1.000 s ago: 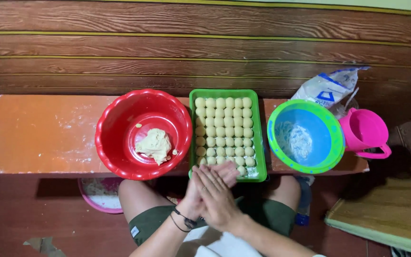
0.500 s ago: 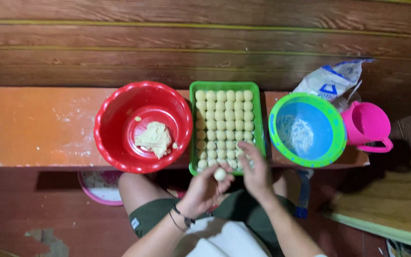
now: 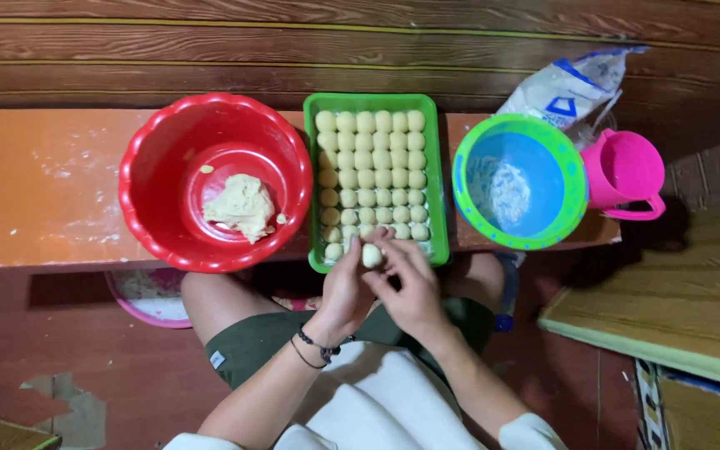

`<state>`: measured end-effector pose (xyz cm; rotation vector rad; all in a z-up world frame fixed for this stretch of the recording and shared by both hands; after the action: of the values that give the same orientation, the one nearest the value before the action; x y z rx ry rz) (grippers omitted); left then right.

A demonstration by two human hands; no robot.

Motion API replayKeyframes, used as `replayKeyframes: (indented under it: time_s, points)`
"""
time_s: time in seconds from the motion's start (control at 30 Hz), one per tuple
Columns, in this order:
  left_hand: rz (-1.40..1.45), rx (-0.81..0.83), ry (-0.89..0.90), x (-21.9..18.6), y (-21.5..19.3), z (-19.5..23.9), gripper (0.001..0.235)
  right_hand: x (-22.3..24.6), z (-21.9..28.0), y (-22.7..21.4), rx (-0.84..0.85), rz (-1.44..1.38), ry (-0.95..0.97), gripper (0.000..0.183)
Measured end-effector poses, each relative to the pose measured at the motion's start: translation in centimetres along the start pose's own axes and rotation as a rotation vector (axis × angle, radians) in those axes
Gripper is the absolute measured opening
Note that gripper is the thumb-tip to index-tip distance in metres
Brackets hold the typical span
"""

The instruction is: The person takes small pieces of dough from a red bowl and rolls them into balls by hand. The finished dough balls are placed into a green tray. The person occasionally dips their hands into a blue bowl containing white powder during the process.

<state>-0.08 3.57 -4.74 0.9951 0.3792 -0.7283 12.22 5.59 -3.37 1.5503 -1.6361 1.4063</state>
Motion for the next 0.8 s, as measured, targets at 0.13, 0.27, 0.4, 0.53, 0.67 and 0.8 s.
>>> replayKeyframes:
  time_s: [0.13, 0.27, 0.4, 0.53, 0.67, 0.8]
  points:
    - [-0.145, 0.094, -0.032, 2.1, -2.3, 0.1, 0.061, -4.2, 1.2, -1.1, 0.102, 0.153, 0.063, 0.041]
    - [-0.458, -0.095, 0.192, 2.3, -8.8, -1.1, 0.024, -6.3, 0.6, -6.2, 0.187, 0.297, 0.518, 0.039]
    - [-0.592, -0.099, 0.202, 0.8, -11.4, 0.1, 0.022, -10.7, 1.3, -6.9, 0.138, 0.327, 0.347, 0.036]
    - [-0.682, -0.155, 0.170, 1.1, -12.3, 0.6, 0.024, -10.7, 1.0, -5.7, 0.237, 0.509, 0.250, 0.033]
    - [-0.699, -0.189, 0.198, 2.1, -13.7, 0.7, 0.024, -10.9, 1.2, -5.4, 0.298, 0.647, 0.137, 0.018]
    - [-0.651, -0.217, 0.186, 1.0, -12.9, 1.7, 0.023, -12.9, 2.8, -6.5, 0.339, 0.724, 0.110, 0.020]
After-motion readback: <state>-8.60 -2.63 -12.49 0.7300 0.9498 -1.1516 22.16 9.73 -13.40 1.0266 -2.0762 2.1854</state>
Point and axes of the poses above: each hand's wrist, its own z-axis away from the middle knuckle, its own y-axis out of the palm, x = y × z, the point moved 2 cm from there along -z, towards the middle knuckle, and after that the axes turned 8 degrees about -z, right-handed, at the moved point
